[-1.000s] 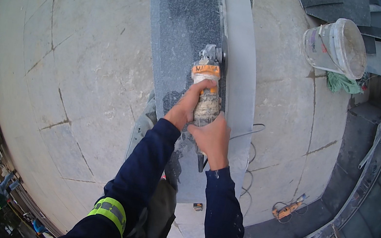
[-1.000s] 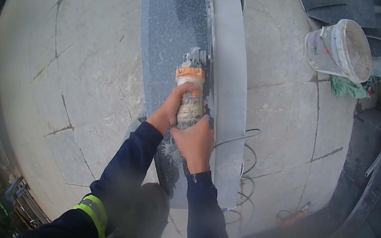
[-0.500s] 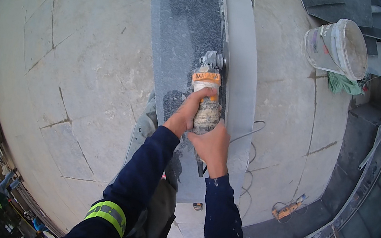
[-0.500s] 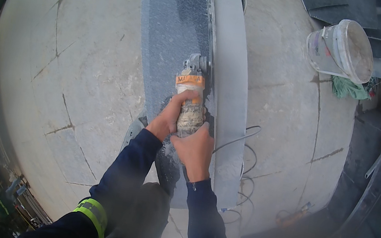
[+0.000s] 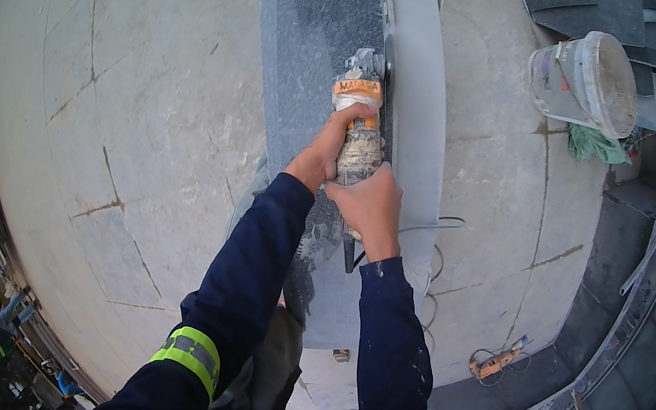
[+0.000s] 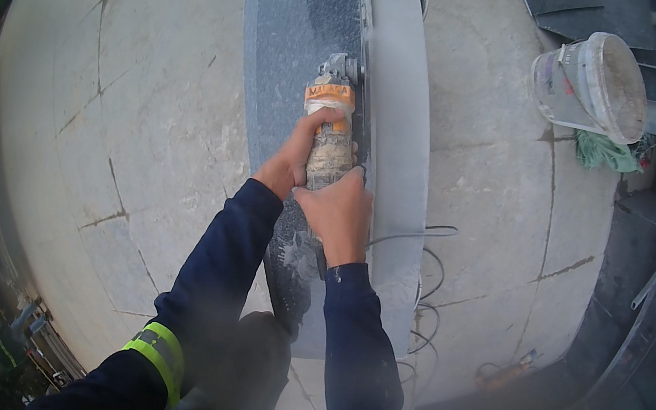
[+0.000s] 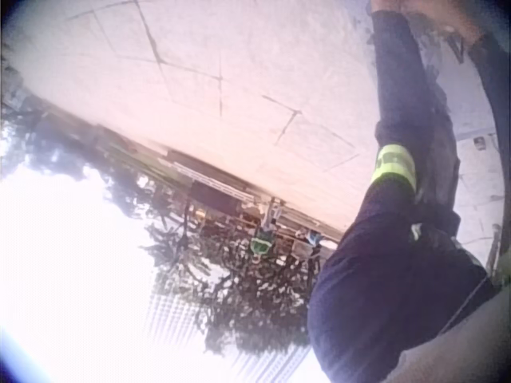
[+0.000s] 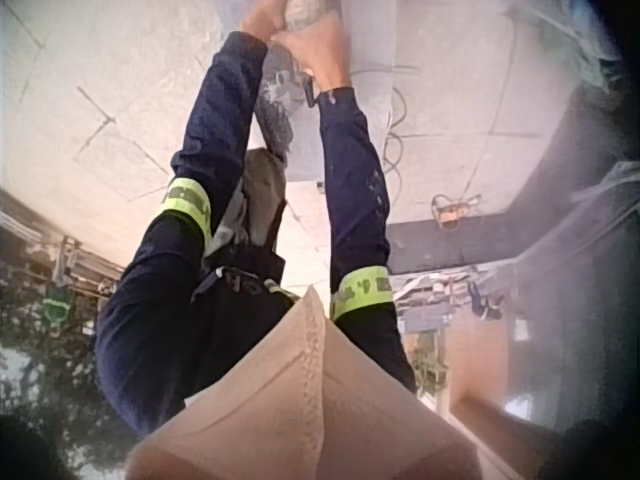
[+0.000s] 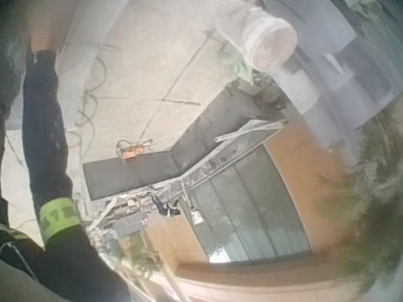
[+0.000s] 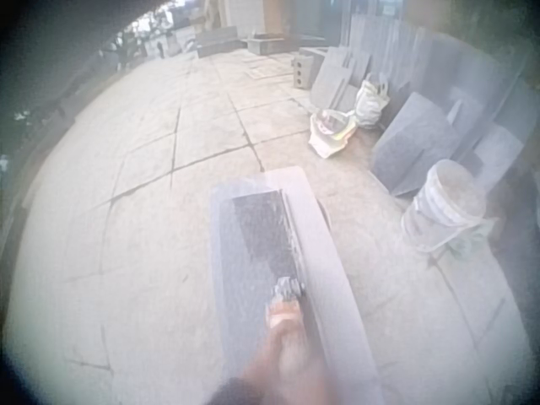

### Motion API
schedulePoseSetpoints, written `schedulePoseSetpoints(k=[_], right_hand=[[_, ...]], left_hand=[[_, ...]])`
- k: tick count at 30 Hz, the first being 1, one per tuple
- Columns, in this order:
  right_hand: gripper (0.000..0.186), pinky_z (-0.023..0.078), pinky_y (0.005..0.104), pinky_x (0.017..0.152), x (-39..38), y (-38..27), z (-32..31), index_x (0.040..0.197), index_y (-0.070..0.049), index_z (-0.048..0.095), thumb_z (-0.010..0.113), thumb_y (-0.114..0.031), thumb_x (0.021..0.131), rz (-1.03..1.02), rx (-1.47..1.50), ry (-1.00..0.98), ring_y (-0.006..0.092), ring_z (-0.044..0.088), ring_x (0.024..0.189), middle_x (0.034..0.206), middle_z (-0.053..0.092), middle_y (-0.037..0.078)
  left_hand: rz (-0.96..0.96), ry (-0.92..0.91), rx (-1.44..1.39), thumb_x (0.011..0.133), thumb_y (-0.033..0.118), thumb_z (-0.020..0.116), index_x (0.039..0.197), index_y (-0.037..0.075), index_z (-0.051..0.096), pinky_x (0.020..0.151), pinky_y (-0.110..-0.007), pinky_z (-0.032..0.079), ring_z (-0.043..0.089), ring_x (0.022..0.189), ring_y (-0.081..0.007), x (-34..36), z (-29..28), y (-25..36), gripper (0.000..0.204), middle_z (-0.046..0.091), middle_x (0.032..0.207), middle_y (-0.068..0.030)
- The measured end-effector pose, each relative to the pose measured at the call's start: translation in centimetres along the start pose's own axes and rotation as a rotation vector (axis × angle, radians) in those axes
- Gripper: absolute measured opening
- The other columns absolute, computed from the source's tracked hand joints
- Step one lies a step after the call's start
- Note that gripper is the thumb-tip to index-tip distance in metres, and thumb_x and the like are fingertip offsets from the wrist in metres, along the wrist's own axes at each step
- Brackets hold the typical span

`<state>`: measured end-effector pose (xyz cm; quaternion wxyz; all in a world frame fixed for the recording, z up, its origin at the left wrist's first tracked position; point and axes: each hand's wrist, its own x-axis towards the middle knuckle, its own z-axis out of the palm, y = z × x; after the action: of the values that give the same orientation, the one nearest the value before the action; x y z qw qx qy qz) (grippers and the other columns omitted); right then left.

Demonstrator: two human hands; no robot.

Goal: The person uses an angle grinder to grind the surface of a large rectangular stone slab. The person holds the grinder with both hands and moves it along the slab, generating dust. The person briefly pauses to wipe the slab with a hand before resuming grinding.

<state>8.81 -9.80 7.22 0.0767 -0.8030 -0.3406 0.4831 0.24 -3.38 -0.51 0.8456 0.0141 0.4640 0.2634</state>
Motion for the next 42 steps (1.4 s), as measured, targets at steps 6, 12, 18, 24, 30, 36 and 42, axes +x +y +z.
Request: schedulePoseSetpoints(k=[6,12,18,24,30,36,42], right_hand=[[0.056,0.054,0.0397,0.077,-1.6,1.5,0.5,0.101,0.009,0.056,0.081,-0.021,0.061,-0.018,-0.017,0.03,0.0378,0.069,0.088,0.093,0.068,0.025],[0.056,0.054,0.0414,0.078,-3.8,3.9,0.9,0.101,0.009,0.055,0.081,-0.02,0.061,-0.015,0.007,0.04,0.039,0.068,0.089,0.092,0.068,0.025],[0.058,0.053,0.0423,0.08,-4.9,4.5,1.1,0.102,0.009,0.054,0.081,-0.021,0.06,0.014,0.018,0.02,0.0399,0.067,0.092,0.093,0.067,0.026],[0.059,0.053,0.0438,0.08,-5.5,5.0,1.1,0.103,0.008,0.054,0.081,-0.022,0.06,0.009,-0.001,0.048,0.0409,0.066,0.093,0.094,0.067,0.026],[0.06,0.053,0.0442,0.08,-6.1,5.1,1.3,0.103,0.008,0.054,0.081,-0.023,0.06,0.028,0.005,0.027,0.0409,0.066,0.094,0.096,0.067,0.027],[0.056,0.053,0.043,0.081,-5.2,4.2,0.9,0.102,0.007,0.055,0.08,-0.022,0.061,-0.001,0.012,0.038,0.0415,0.066,0.093,0.096,0.067,0.027],[0.055,0.053,0.0414,0.079,-1.2,1.0,0.5,0.099,0.008,0.056,0.08,-0.023,0.061,-0.05,0.001,0.046,0.0391,0.067,0.091,0.093,0.067,0.026]], left_hand=[[-0.01,0.031,-0.009,0.08,0.032,0.066,0.111,0.003,0.05,0.061,-0.039,0.058,0.065,0.066,-0.0253,-1.5,0.3,-1.4,0.046,0.062,0.083,-0.0148],[-0.069,0.02,-0.049,0.079,0.032,0.069,0.113,0.004,0.05,0.063,-0.037,0.058,0.065,0.066,-0.0234,-3.5,-0.2,-3.9,0.048,0.062,0.082,-0.0134],[-0.071,-0.002,-0.065,0.08,0.03,0.07,0.113,0.003,0.05,0.063,-0.037,0.058,0.066,0.068,-0.0243,-4.1,-1.0,-5.3,0.047,0.063,0.083,-0.0143],[-0.057,-0.006,-0.042,0.08,0.031,0.069,0.111,0.004,0.051,0.065,-0.038,0.058,0.066,0.069,-0.0247,-4.5,-0.8,-5.7,0.045,0.064,0.084,-0.0142],[-0.047,0.012,0.0,0.081,0.035,0.067,0.107,0.004,0.053,0.064,-0.04,0.058,0.067,0.07,-0.0257,-4.7,-1.3,-6.4,0.043,0.064,0.083,-0.0141],[-0.011,-0.002,0.003,0.081,0.035,0.065,0.108,0.004,0.053,0.062,-0.039,0.058,0.067,0.068,-0.0255,-3.8,-1.1,-5.5,0.043,0.064,0.083,-0.0144],[0.016,-0.001,0.033,0.081,0.035,0.064,0.108,0.003,0.052,0.061,-0.039,0.058,0.066,0.067,-0.0258,-0.8,-0.3,-0.7,0.044,0.063,0.081,-0.0152]])
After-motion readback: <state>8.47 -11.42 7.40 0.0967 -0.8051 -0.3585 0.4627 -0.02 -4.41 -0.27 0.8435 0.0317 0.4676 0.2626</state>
